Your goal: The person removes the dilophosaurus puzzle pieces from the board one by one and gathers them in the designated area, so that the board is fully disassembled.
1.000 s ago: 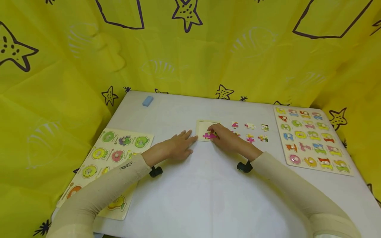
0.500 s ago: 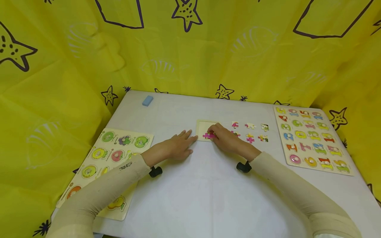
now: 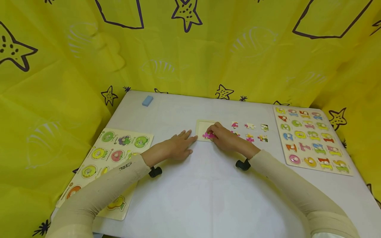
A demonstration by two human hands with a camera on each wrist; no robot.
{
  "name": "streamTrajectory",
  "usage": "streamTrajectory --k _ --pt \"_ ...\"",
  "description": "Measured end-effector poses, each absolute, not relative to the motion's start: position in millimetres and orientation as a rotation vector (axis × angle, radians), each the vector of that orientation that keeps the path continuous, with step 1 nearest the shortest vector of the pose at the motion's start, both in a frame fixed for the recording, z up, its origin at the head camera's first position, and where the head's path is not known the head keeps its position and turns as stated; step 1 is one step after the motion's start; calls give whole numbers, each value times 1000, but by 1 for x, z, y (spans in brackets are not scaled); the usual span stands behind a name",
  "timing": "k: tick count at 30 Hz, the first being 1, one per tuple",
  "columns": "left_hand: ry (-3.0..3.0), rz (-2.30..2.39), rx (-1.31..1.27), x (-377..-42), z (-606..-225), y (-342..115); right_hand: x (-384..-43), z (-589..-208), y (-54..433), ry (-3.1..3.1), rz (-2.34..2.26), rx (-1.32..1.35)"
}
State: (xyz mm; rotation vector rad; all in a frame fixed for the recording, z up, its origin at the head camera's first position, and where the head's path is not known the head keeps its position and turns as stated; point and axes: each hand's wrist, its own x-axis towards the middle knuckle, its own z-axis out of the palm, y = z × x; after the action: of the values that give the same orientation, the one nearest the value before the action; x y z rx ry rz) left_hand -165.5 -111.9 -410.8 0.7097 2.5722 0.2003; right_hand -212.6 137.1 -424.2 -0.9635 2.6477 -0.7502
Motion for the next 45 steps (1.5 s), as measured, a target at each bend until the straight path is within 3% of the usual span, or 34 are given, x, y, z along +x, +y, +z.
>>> streamTrajectory --k 31,45 --pt "2568 209 700 -165 -409 -112 -220 -412 146 2595 -950 -843" --pt "2557 227 707 -164 -408 -113 -211 -384 203 2617 -980 -757"
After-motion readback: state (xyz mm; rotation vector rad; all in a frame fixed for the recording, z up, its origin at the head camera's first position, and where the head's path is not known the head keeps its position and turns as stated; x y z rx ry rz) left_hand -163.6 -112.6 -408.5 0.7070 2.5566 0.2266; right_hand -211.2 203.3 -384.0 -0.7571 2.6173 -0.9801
